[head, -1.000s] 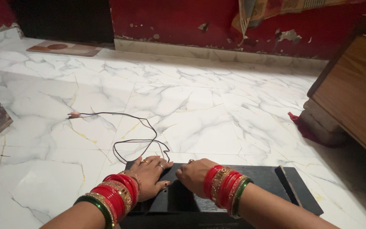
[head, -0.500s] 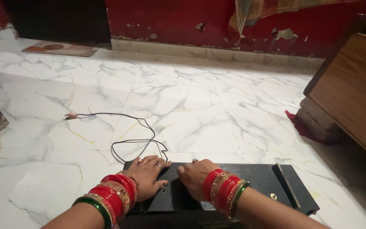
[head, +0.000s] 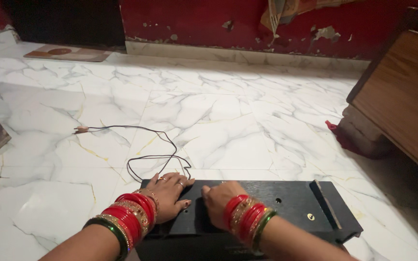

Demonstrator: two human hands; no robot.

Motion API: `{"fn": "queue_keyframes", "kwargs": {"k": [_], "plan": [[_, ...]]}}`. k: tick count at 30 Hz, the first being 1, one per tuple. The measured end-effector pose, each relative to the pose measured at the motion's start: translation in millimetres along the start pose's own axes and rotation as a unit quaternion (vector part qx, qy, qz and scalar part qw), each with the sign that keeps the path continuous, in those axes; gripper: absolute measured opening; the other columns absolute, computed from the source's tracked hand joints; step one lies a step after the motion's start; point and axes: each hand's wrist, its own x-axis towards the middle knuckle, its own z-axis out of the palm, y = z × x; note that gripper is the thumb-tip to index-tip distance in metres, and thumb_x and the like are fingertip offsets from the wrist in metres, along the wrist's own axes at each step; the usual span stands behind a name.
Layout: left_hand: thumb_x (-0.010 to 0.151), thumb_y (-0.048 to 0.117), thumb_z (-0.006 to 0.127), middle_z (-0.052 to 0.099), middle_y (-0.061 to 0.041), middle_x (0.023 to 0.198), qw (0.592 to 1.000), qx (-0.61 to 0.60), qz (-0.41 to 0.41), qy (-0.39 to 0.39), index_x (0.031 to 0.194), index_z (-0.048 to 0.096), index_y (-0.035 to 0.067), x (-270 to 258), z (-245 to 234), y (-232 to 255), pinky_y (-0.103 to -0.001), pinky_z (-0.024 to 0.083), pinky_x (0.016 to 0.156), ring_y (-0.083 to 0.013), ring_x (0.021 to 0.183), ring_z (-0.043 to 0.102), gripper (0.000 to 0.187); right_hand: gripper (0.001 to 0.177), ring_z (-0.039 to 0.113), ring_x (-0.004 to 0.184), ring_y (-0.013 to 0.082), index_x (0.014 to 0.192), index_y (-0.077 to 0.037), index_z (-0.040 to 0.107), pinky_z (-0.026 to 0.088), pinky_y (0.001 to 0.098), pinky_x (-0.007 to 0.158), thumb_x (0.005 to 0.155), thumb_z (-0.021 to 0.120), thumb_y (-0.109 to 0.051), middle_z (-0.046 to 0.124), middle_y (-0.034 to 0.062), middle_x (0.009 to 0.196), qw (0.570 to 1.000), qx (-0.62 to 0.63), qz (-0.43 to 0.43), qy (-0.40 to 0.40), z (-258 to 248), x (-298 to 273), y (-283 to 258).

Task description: The person uses a screwdriver to tighten screws on the bottom of a black electronic device, then flips it over to reveal a vintage radio and adjusts its knobs.

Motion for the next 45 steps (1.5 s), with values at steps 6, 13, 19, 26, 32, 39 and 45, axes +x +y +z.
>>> {"fn": "queue_keyframes", "kwargs": {"k": [6,13,19,26,32,39,45], "plan": [[0.101,0.055,0.039,0.018,0.003,0.168,1.0,0.009,-0.001,0.012,0.16,0.019,0.031,-1,1,-1,-0.049,0.006,0.129,-0.0157,0.158,0.006,0.067,0.032,0.076,0.086,0.0268,0.111,-0.002,0.068,0.06,0.0388,0.073,0.101,0.047,-0.022,0.075,0.0171,0.091,0.992,0.081,0.084,0.043,11,17,-5],[0.102,0.056,0.034,0.011,0.007,0.17,0.999,0.031,-0.011,-0.017,0.161,0.013,0.034,-2,-2,0,-0.05,0.004,0.13,-0.013,0.158,0.002,0.067,0.03,0.072,0.09,0.0367,0.123,-0.008,0.053,0.059,0.0478,0.074,0.094,0.053,-0.018,0.072,0.0176,0.096,0.996,0.049,-0.019,0.071,13,5,17],[0.103,0.055,0.033,0.007,0.008,0.172,0.998,0.058,-0.028,-0.021,0.162,0.01,0.034,1,-2,4,-0.055,0.001,0.129,-0.0137,0.159,-0.001,0.067,0.026,0.072,0.093,0.0374,0.119,-0.007,0.057,0.058,0.0487,0.078,0.096,0.053,-0.02,0.073,0.0189,0.094,0.993,0.077,0.007,0.09,15,2,10],[0.101,0.051,0.052,0.005,0.001,0.173,0.991,0.118,-0.057,-0.022,0.161,0.022,0.027,11,-17,8,-0.057,0.001,0.129,-0.0198,0.16,-0.005,0.072,0.028,0.069,0.101,0.0379,0.116,-0.009,0.055,0.054,0.0505,0.087,0.101,0.05,-0.032,0.071,0.0191,0.103,0.967,0.193,0.089,0.138,19,-18,47],[0.096,0.041,0.058,0.012,-0.004,0.173,0.992,0.087,-0.041,0.085,0.149,0.046,0.027,41,-30,41,-0.055,0.003,0.13,-0.0221,0.161,0.002,0.056,0.018,0.068,0.1,0.0396,0.105,-0.008,0.061,0.053,0.0507,0.089,0.095,0.052,-0.019,0.071,0.0202,0.102,0.931,0.183,0.216,0.23,47,-78,155],[0.084,0.079,0.05,0.019,-0.006,0.169,0.993,0.029,0.082,0.08,0.158,0.026,0.018,50,-14,106,-0.06,0.0,0.128,-0.0227,0.159,0.008,0.099,0.022,0.071,0.104,0.0359,0.109,-0.008,0.069,0.056,0.0462,0.092,0.09,0.059,-0.014,0.073,0.0201,0.108,0.915,0.169,0.35,0.11,144,-110,252],[0.064,0.093,0.064,-0.005,-0.021,0.17,0.975,0.174,0.138,-0.024,0.163,-0.009,0.015,34,-15,127,-0.067,-0.005,0.124,-0.0394,0.157,-0.006,0.146,0.026,0.074,0.097,0.0263,0.104,-0.01,0.08,0.058,0.0389,0.088,0.084,0.076,-0.025,0.077,0.0159,0.107,0.928,0.163,0.303,-0.145,234,-101,249]]}}
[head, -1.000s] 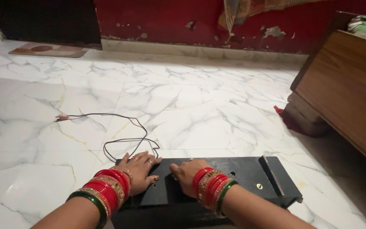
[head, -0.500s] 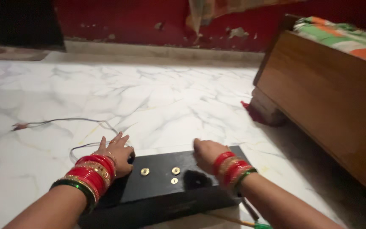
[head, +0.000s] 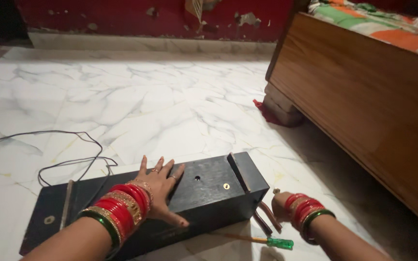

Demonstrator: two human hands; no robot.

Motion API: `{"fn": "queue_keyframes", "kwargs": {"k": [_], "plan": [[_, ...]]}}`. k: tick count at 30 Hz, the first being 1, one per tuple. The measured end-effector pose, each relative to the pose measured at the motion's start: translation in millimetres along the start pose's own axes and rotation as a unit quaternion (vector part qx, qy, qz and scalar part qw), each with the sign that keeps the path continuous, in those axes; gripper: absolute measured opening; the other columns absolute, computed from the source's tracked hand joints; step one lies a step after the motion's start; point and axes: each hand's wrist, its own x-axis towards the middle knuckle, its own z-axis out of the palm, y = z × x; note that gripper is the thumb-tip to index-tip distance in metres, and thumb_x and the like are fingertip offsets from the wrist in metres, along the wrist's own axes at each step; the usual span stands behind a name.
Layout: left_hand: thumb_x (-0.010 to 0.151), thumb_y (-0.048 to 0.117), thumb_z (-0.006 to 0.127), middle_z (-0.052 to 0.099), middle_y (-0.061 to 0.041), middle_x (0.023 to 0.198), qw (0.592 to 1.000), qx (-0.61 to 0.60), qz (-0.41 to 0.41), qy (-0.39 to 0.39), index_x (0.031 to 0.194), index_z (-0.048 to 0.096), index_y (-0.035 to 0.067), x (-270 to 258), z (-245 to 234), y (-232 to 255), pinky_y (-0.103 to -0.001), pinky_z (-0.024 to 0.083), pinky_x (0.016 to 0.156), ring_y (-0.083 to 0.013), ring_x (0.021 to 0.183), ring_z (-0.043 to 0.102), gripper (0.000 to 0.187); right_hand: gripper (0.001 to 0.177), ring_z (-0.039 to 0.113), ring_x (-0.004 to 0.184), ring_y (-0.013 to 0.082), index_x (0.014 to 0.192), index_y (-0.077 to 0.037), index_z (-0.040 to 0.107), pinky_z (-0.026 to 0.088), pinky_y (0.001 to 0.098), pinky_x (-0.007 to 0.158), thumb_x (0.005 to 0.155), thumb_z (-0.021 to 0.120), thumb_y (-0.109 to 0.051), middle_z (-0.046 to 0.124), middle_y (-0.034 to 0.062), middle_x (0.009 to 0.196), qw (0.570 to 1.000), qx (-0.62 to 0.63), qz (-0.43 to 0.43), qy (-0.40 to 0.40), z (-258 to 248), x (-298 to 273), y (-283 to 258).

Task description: The person uses a screwdriver to tighten screws on the bottom of a black electronic device, then flips it over to reveal a vintage radio and adjusts its knobs.

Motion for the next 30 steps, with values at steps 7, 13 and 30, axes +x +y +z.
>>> {"fn": "queue_keyframes", "kwargs": {"k": [7,13,30], "plan": [[0.065,0.074,0.073,0.006,-0.018,0.169,0.998,-0.019,-0.058,0.013,0.164,-0.012,0.023,-7,2,1,-0.066,0.021,0.121,-0.0362,0.156,0.012,0.14,0.035,0.071,0.103,0.0278,0.109,-0.017,0.079,0.056,0.0428,0.09,0.082,0.075,-0.038,0.076,0.0082,0.107,0.983,-0.084,-0.16,-0.035,70,39,-15],[0.067,0.07,0.074,0.015,-0.019,0.165,0.996,-0.023,-0.081,0.04,0.164,-0.006,0.02,-9,2,-2,-0.06,0.029,0.119,-0.0337,0.153,0.021,0.135,0.048,0.069,0.104,0.0311,0.113,-0.021,0.076,0.055,0.0437,0.092,0.077,0.083,-0.052,0.074,0.0099,0.111,0.974,-0.133,-0.171,-0.07,84,68,-39],[0.058,0.092,0.07,0.001,-0.014,0.171,0.993,-0.064,-0.094,0.002,0.164,-0.009,0.018,10,14,-25,-0.071,-0.002,0.123,-0.0307,0.158,0.002,0.151,0.019,0.073,0.093,0.029,0.104,-0.015,0.073,0.059,0.0435,0.083,0.089,0.062,-0.015,0.075,0.0117,0.099,0.99,-0.048,-0.134,0.01,14,-15,-25]]}}
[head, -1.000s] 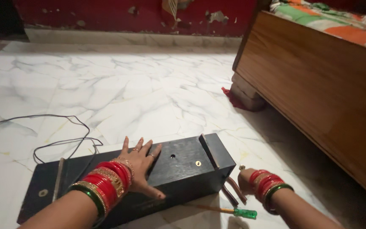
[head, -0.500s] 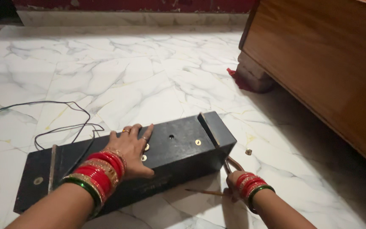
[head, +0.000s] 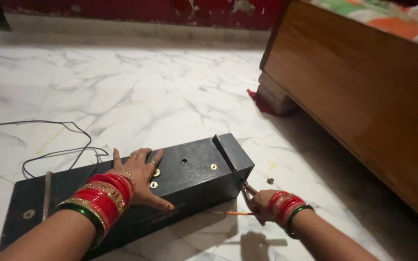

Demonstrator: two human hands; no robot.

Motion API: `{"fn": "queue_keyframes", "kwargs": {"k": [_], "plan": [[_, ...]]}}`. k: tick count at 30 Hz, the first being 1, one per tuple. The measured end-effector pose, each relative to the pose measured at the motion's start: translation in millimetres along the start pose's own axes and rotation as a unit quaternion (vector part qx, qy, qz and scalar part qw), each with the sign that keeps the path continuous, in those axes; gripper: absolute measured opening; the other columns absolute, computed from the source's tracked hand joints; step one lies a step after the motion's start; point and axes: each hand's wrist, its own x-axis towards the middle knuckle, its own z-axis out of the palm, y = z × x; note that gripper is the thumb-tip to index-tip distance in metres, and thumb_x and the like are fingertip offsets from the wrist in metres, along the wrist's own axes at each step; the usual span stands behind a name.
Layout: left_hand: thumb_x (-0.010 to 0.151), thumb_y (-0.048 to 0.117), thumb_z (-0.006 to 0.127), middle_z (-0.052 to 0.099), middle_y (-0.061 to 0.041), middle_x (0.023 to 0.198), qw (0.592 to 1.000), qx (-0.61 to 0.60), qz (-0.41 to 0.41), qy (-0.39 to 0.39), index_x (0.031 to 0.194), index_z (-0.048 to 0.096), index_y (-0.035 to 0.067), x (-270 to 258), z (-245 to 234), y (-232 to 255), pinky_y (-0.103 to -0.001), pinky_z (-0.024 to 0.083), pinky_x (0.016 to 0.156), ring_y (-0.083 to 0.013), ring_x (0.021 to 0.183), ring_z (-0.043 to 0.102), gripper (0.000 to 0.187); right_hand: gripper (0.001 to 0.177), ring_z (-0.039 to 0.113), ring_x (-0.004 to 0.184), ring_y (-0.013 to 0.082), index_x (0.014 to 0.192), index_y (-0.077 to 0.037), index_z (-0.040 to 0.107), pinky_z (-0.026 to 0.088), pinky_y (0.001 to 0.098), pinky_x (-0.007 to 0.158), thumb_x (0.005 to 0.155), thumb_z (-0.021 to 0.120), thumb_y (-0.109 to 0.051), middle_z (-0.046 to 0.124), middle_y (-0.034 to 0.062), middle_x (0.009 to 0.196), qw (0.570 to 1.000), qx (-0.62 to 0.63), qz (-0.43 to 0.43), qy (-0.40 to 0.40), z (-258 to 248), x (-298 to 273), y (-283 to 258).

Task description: The person uses a screwdriver to tighten screws on the bottom of a black electronic device, then flips it over to reveal a vintage radio and adjusts its knobs.

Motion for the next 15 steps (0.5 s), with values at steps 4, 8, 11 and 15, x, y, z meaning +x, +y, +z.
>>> {"fn": "queue_keyframes", "kwargs": {"k": [4,8,11,15], "plan": [[0.056,0.096,0.064,0.0,-0.011,0.171,0.998,-0.056,0.01,0.024,0.163,0.0,0.018,7,7,-15,-0.07,-0.001,0.122,-0.0291,0.16,-0.007,0.147,0.018,0.071,0.093,0.027,0.104,-0.019,0.073,0.056,0.0427,0.085,0.088,0.065,-0.021,0.075,0.0079,0.097,0.996,0.016,-0.03,0.078,-51,-46,11],[0.055,0.096,0.063,0.003,-0.009,0.172,0.996,-0.075,-0.029,0.029,0.164,0.008,0.022,8,17,-34,-0.07,-0.002,0.123,-0.0287,0.16,-0.004,0.142,0.021,0.071,0.089,0.0311,0.105,-0.016,0.071,0.055,0.0459,0.082,0.095,0.054,-0.023,0.075,0.0113,0.093,0.986,0.001,-0.023,0.166,-104,-82,5],[0.057,0.096,0.062,0.006,-0.007,0.172,0.995,-0.085,-0.043,0.015,0.165,0.009,0.026,2,20,-45,-0.07,0.0,0.124,-0.0276,0.16,0.001,0.139,0.022,0.073,0.088,0.0309,0.107,-0.018,0.07,0.056,0.0462,0.079,0.093,0.055,-0.026,0.076,0.0097,0.093,0.958,0.013,-0.126,0.258,-135,-101,-14],[0.062,0.093,0.061,0.005,-0.003,0.173,0.993,-0.107,-0.052,0.003,0.164,0.008,0.029,-9,18,-44,-0.071,0.004,0.124,-0.0243,0.16,0.003,0.132,0.028,0.072,0.087,0.0305,0.118,-0.025,0.068,0.056,0.0461,0.075,0.092,0.055,-0.024,0.076,0.0079,0.095,0.935,-0.013,-0.184,0.302,-167,-111,-54]]}}
